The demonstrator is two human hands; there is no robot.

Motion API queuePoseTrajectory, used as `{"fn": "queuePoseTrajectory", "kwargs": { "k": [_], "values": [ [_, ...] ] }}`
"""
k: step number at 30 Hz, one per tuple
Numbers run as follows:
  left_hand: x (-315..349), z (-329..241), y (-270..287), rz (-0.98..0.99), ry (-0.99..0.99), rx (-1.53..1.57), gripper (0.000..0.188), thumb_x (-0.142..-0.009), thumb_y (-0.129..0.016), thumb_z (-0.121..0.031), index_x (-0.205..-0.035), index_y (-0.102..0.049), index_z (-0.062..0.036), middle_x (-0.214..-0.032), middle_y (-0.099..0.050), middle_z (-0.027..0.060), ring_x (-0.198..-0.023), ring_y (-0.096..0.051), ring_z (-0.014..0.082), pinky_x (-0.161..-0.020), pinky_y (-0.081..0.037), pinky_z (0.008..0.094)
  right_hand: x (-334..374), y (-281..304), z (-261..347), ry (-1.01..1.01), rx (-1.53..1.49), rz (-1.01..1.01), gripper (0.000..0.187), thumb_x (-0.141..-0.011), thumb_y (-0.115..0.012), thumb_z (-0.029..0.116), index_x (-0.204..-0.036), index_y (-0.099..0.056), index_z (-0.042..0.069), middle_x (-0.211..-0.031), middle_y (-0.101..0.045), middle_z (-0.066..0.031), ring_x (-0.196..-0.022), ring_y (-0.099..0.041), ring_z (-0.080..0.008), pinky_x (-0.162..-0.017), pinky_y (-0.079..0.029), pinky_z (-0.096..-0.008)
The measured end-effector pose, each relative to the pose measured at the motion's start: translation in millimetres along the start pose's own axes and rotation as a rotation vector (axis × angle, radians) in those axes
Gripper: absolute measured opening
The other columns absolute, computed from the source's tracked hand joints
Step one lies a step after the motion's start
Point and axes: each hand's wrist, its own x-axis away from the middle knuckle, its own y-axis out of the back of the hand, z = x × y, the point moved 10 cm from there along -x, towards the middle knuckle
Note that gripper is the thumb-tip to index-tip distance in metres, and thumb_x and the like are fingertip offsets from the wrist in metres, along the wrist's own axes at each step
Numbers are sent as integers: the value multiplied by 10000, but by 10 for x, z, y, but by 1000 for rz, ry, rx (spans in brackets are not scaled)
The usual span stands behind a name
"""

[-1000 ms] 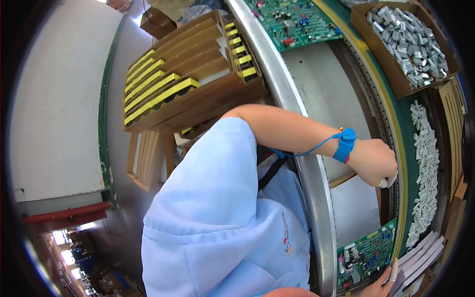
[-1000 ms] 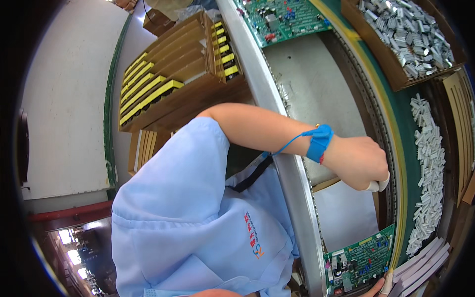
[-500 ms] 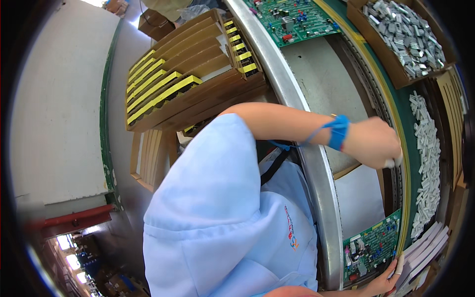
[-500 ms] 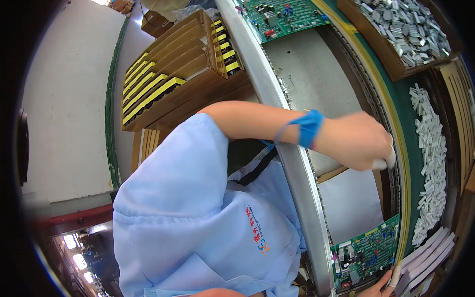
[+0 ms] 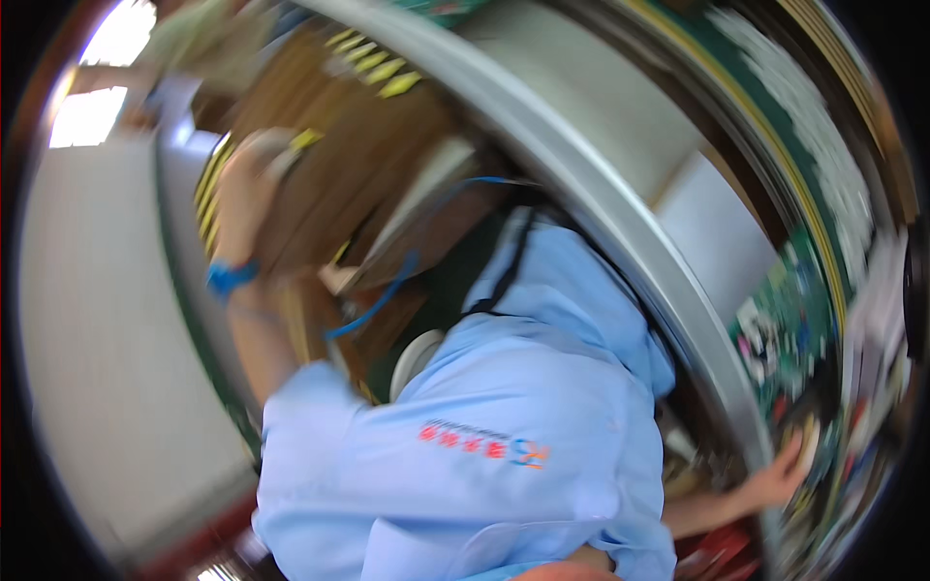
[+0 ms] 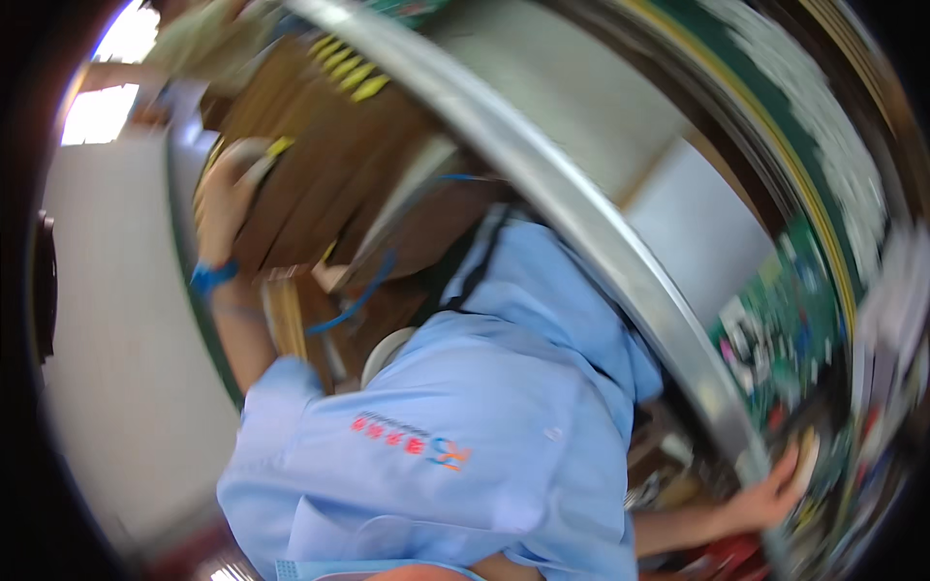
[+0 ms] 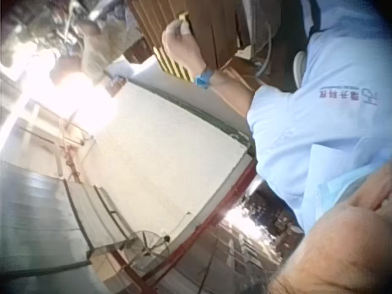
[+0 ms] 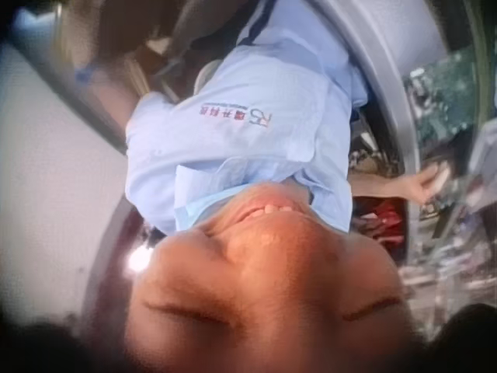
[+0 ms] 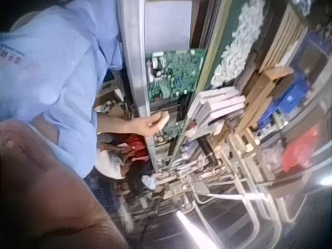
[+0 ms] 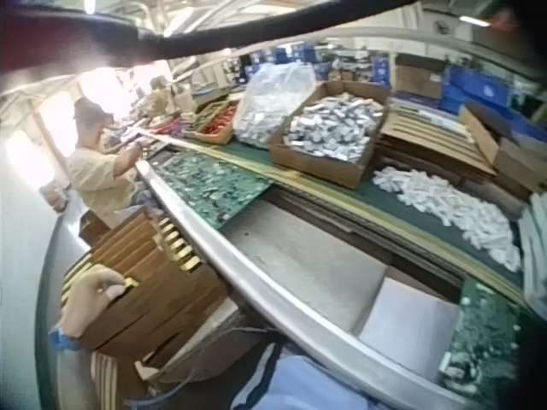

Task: The recorder is assembling electronic components onto printed circuit boards (PCBs) on an assembly line.

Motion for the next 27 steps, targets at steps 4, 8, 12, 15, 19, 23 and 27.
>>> {"fn": "queuePoseTrajectory", "kwargs": {
  "k": [4,8,12,15,19,23,27],
  "values": [
    [103,-185,-12,82,-130,-131,327,-852,-623,-73,-1178,-617,-47,-1130,-641,121,-1065,-596,283,-912,-465,363,249,-132,262,-214,-25,-61,288,-913,-616,84,-1183,-627,-14,-1122,-679,-110,-998,-628,-169,-916,-473,-314],
    [-59,276,-186,307,27,-326,443,-826,-615,-5,-1261,-570,-69,-1194,-606,146,-1068,-602,307,-896,-473,369,350,-182,345,-160,70,-84,403,-859,-697,189,-1213,-599,21,-1123,-649,-157,-1010,-614,-297,-935,-448,-370],
    [-264,220,-365,294,-177,-446,414,-791,-617,23,-1199,-597,-44,-1139,-614,168,-1019,-616,319,-872,-477,372,453,-160,272,-170,160,-58,557,-842,-706,297,-1275,-526,-3,-1152,-628,-161,-1027,-587,-326,-1003,-381,-433],
    [-320,135,-443,319,-286,-462,381,-768,-637,6,-1148,-610,-15,-1073,-626,185,-981,-620,327,-866,-477,358,475,-156,304,-57,206,-88,627,-838,-703,322,-1297,-477,-39,-1137,-630,-173,-1006,-591,-333,-1018,-358,-483],
    [-233,127,-285,360,-33,-272,383,-757,-688,-33,-1124,-599,30,-989,-646,176,-940,-634,279,-826,-485,343,454,-219,339,-34,192,-68,661,-822,-719,329,-1300,-466,-52,-1119,-638,-160,-983,-597,-303,-1015,-362,-496],
    [-191,120,-211,345,82,-242,372,-763,-666,-5,-1124,-586,35,-987,-642,157,-930,-628,237,-812,-487,329,441,-290,354,-45,176,-73,664,-808,-732,316,-1297,-478,-53,-1116,-640,-151,-968,-604,-285,-1012,-367,-495],
    [-224,56,-227,334,-58,-404,341,-791,-629,13,-1127,-574,32,-1026,-627,111,-921,-607,164,-794,-488,285,367,-306,341,-64,169,-42,618,-781,-755,262,-1267,-525,-43,-1091,-656,-132,-946,-614,-270,-1012,-372,-483]
  ]
}}
